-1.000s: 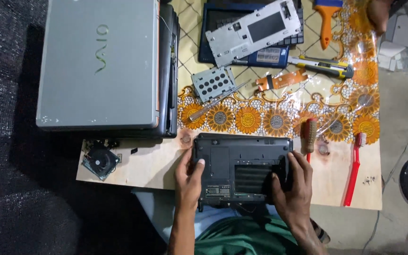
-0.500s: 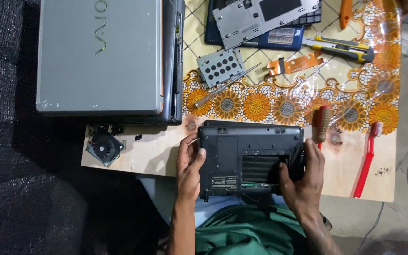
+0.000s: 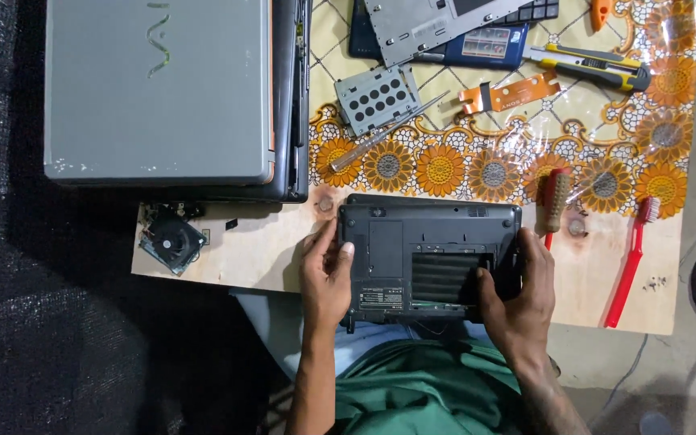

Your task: Disassembling a laptop to remove the bottom case and motherboard using a screwdriver.

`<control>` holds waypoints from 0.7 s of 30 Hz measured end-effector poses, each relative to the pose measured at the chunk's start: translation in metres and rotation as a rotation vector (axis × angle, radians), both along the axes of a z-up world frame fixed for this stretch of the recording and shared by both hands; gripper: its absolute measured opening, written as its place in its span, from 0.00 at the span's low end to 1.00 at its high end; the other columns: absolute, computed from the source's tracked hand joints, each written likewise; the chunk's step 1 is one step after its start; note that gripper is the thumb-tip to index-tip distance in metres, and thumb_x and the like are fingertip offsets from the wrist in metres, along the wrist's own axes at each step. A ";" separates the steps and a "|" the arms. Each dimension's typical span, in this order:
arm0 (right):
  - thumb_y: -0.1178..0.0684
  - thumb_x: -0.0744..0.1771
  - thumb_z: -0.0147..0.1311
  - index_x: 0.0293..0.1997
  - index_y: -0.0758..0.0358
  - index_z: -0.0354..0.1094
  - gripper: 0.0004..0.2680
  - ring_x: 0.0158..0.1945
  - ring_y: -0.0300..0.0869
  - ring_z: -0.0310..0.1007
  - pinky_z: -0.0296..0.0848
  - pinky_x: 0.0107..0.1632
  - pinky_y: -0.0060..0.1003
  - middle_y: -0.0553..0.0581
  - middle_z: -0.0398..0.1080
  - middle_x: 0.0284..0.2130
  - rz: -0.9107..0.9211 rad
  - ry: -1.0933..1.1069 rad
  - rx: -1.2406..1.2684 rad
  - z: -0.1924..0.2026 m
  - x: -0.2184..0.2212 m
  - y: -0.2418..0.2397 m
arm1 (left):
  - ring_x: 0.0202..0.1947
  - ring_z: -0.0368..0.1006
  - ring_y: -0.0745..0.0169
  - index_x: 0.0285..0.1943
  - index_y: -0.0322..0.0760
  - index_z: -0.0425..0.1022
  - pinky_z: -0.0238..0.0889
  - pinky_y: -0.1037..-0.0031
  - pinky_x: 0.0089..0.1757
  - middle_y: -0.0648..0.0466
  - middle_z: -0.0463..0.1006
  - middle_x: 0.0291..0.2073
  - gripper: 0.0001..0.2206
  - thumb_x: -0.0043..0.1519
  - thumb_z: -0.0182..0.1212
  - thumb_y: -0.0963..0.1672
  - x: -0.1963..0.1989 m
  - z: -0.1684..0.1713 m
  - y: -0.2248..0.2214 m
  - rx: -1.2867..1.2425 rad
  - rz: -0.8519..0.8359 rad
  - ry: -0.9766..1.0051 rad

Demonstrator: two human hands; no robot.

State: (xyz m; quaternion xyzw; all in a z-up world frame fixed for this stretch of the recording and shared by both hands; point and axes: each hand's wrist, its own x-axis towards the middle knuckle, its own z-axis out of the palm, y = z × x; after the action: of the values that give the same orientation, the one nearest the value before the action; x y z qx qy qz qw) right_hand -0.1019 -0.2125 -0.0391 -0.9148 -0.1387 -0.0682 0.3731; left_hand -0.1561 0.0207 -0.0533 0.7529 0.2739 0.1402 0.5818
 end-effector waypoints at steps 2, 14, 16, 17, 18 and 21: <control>0.63 0.61 0.55 0.66 0.73 0.49 0.26 0.59 0.59 0.61 0.65 0.60 0.50 0.72 0.58 0.57 0.011 -0.007 0.025 0.004 0.003 -0.002 | 0.34 0.69 0.66 0.62 0.29 0.67 0.67 0.79 0.37 0.51 0.69 0.46 0.20 0.58 0.58 0.37 -0.001 -0.002 0.000 -0.011 0.007 0.013; 0.59 0.63 0.61 0.65 0.72 0.57 0.24 0.33 0.47 0.70 0.70 0.31 0.40 0.64 0.69 0.36 -0.162 0.221 -0.313 0.020 0.046 -0.036 | 0.53 0.71 0.52 0.63 0.26 0.62 0.70 0.72 0.49 0.42 0.66 0.60 0.22 0.59 0.57 0.40 -0.003 0.000 -0.006 0.054 -0.023 -0.081; 0.61 0.63 0.60 0.65 0.75 0.56 0.23 0.30 0.48 0.70 0.70 0.28 0.40 0.65 0.70 0.33 -0.128 0.230 -0.285 0.017 0.047 -0.035 | 0.52 0.72 0.52 0.62 0.25 0.62 0.71 0.72 0.49 0.42 0.66 0.60 0.22 0.60 0.57 0.41 -0.004 0.003 -0.005 0.041 -0.014 -0.085; 0.61 0.64 0.59 0.67 0.73 0.55 0.24 0.31 0.49 0.71 0.70 0.29 0.41 0.65 0.71 0.34 -0.152 0.292 -0.271 0.018 0.048 -0.034 | 0.51 0.73 0.52 0.62 0.25 0.64 0.71 0.73 0.47 0.42 0.67 0.59 0.21 0.60 0.57 0.41 -0.004 0.003 -0.005 0.057 -0.015 -0.096; 0.62 0.65 0.58 0.68 0.72 0.53 0.24 0.32 0.50 0.72 0.70 0.29 0.42 0.66 0.72 0.35 -0.179 0.351 -0.257 0.019 0.049 -0.034 | 0.50 0.73 0.53 0.61 0.26 0.65 0.71 0.73 0.46 0.42 0.68 0.59 0.21 0.60 0.58 0.41 -0.004 0.004 -0.004 0.073 -0.019 -0.110; 0.62 0.65 0.56 0.70 0.72 0.53 0.24 0.35 0.52 0.73 0.72 0.34 0.46 0.67 0.73 0.37 -0.206 0.399 -0.270 0.019 0.053 -0.036 | 0.48 0.74 0.54 0.60 0.26 0.66 0.71 0.74 0.45 0.43 0.69 0.57 0.20 0.59 0.59 0.41 -0.005 0.001 -0.002 0.096 -0.008 -0.129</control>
State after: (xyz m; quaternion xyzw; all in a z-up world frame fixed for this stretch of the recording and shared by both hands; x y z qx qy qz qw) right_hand -0.0489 -0.2482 -0.0199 -0.9610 0.0237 0.0950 0.2586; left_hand -0.1607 0.0183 -0.0524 0.7705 0.2255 0.1990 0.5620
